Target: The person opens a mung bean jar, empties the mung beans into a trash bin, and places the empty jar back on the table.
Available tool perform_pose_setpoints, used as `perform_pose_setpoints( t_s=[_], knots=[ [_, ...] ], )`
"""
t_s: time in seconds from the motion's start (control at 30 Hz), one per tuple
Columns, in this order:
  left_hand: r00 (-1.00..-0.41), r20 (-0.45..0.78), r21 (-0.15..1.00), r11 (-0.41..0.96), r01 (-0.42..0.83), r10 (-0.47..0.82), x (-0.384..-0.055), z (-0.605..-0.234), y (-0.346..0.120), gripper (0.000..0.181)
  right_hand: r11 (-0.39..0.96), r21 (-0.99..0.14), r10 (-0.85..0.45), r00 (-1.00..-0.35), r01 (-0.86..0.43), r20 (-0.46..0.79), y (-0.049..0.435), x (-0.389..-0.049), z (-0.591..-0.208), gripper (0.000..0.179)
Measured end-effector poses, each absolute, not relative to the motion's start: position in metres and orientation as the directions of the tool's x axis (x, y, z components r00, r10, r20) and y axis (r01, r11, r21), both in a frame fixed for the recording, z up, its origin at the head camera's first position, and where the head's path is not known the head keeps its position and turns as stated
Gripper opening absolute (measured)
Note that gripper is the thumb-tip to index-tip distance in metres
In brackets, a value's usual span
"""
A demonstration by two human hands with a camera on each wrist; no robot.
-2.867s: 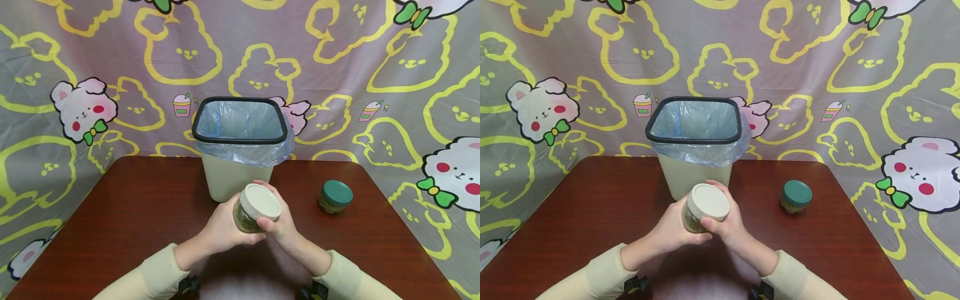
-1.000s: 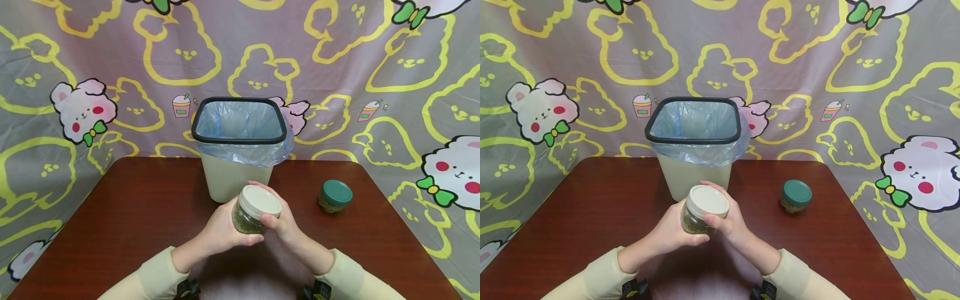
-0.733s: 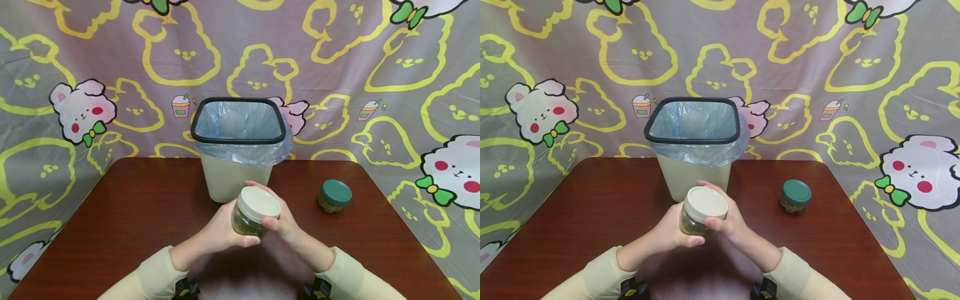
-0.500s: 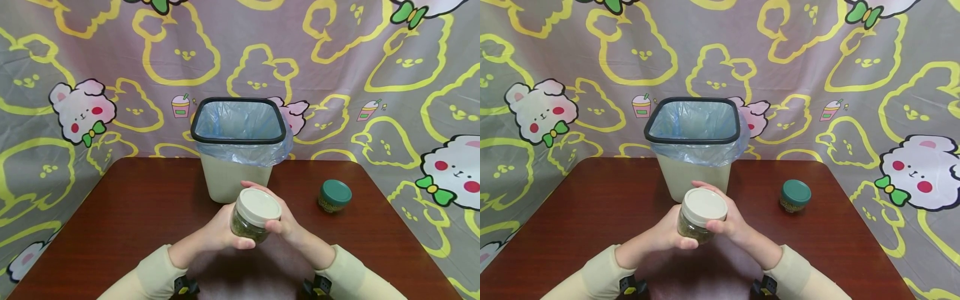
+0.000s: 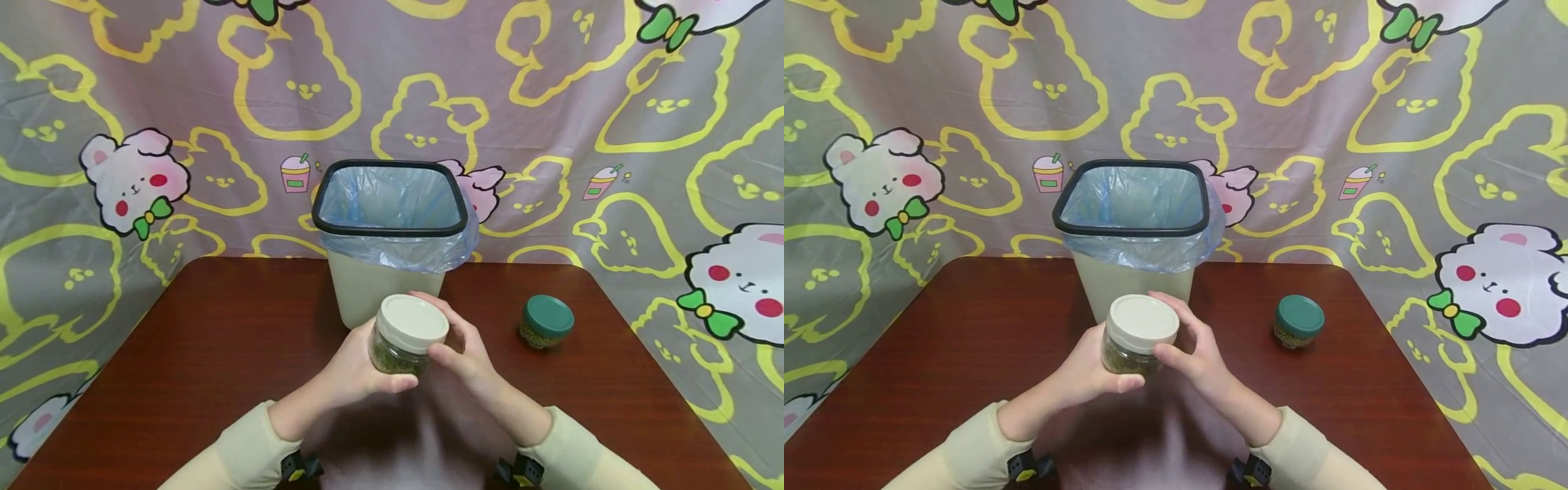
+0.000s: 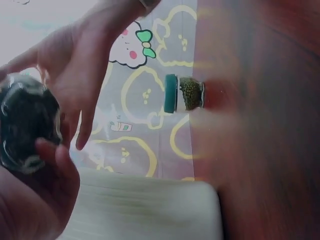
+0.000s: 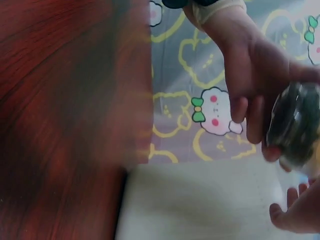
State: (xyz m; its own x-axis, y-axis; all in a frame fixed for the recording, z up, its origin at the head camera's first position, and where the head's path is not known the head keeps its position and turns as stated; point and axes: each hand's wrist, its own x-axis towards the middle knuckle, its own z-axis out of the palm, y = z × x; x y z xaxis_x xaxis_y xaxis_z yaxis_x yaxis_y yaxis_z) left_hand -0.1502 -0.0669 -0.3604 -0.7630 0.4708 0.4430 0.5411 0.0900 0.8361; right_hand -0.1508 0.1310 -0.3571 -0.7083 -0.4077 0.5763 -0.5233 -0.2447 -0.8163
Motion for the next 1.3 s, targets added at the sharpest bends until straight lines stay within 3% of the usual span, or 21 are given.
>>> perform_pose_setpoints(
  t_s=[0.2,0.47,0.97,1.3],
  knots=[
    [-0.833,0.442,0.762,0.35,0.545,0.333,-0.145,-0.359,-0.063,0.082,-0.2,-0.846,-0.305,-0.789,-0.494,0.533,0.124,-0.141,-0.361,0.076],
    [-0.855,0.454,0.701,0.492,0.517,0.252,-0.14,-0.361,-0.057,0.086,-0.22,-0.857,-0.235,-0.828,-0.466,0.51,0.115,-0.138,-0.362,0.082],
    [-0.848,0.43,0.74,0.419,0.527,0.308,-0.141,-0.362,-0.059,0.085,-0.235,-0.834,-0.236,-0.803,-0.5,0.547,0.114,-0.14,-0.364,0.077],
    [-0.817,0.401,0.774,0.323,0.544,0.414,-0.142,-0.361,-0.061,0.081,-0.262,-0.801,-0.306,-0.74,-0.539,0.598,0.12,-0.144,-0.366,0.075]
  ],
)
